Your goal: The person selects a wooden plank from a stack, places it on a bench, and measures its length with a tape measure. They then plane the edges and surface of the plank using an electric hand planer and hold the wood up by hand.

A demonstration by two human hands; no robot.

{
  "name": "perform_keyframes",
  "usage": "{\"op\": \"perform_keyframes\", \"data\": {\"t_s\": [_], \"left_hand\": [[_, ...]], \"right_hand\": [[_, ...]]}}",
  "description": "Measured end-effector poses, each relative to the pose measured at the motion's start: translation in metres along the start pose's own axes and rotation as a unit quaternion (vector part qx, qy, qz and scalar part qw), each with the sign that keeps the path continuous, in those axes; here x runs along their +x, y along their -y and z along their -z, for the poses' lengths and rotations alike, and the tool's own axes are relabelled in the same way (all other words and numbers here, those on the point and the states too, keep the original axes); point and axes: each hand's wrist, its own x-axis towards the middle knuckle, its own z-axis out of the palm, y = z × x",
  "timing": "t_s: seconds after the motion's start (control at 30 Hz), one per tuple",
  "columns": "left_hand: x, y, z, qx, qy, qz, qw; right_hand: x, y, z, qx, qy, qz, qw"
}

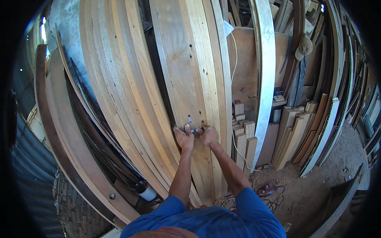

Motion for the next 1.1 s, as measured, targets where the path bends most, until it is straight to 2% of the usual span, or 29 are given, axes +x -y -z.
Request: {"op": "perform_keyframes", "data": {"t_s": [0.13,0.23,0.3,0.33,0.43,0.47,0.53,0.6,0.67,0.73,0.77,0.8,0.83,0.9,0.97,1.03,1.1], "left_hand": [[0.001,-0.011,0.013,0.006,0.080,0.079,0.994],[-0.006,0.008,0.009,0.040,0.086,0.029,0.995],[-0.022,0.015,0.012,0.059,0.095,0.007,0.994],[-0.034,0.021,0.017,0.070,0.102,-0.003,0.992],[-0.069,0.028,0.029,0.109,0.151,0.047,0.981],[-0.078,0.026,0.033,0.122,0.187,0.104,0.969],[-0.107,0.056,0.031,0.136,0.190,0.071,0.970],[-0.136,0.094,0.032,0.134,0.224,0.059,0.964],[-0.167,0.135,0.050,0.117,0.291,0.068,0.947],[-0.222,0.228,0.063,0.134,0.353,-0.030,0.926],[-0.240,0.239,0.085,0.128,0.444,0.017,0.887],[-0.260,0.252,0.104,0.183,0.531,-0.014,0.827],[-0.259,0.212,0.126,0.242,0.658,0.012,0.713],[-0.297,0.246,0.157,0.240,0.799,0.067,0.548],[-0.322,0.258,0.172,0.243,0.869,0.006,0.430],[-0.332,0.242,0.175,0.244,0.887,-0.111,0.375],[-0.340,0.225,0.162,0.243,0.876,-0.187,0.373]], "right_hand": [[0.000,-0.011,-0.014,0.013,-0.025,0.014,0.999],[-0.007,-0.029,-0.031,0.017,-0.008,-0.006,1.000],[-0.023,-0.040,-0.030,0.013,0.065,-0.024,0.998],[-0.043,-0.050,-0.036,0.014,0.103,-0.035,0.994],[-0.114,-0.106,-0.051,0.092,0.143,-0.052,0.984],[-0.142,-0.142,-0.065,0.049,0.176,-0.042,0.982],[-0.215,-0.269,-0.124,-0.058,0.258,0.084,0.961],[-0.291,-0.237,-0.052,-0.091,0.306,0.094,0.943],[-0.366,-0.266,-0.035,-0.179,0.380,-0.008,0.908],[-0.420,-0.255,-0.009,-0.146,0.337,-0.245,0.897],[-0.453,-0.253,0.013,-0.126,0.294,-0.377,0.869],[-0.485,-0.265,0.023,-0.151,0.295,-0.373,0.867],[-0.519,-0.290,0.018,-0.175,0.295,-0.371,0.863],[-0.579,-0.319,0.012,-0.218,0.309,-0.361,0.853],[-0.577,-0.265,0.052,-0.145,0.183,-0.502,0.833],[-0.603,-0.280,0.043,-0.195,0.178,-0.425,0.866],[-0.617,-0.275,0.044,-0.148,0.097,-0.445,0.878]]}}
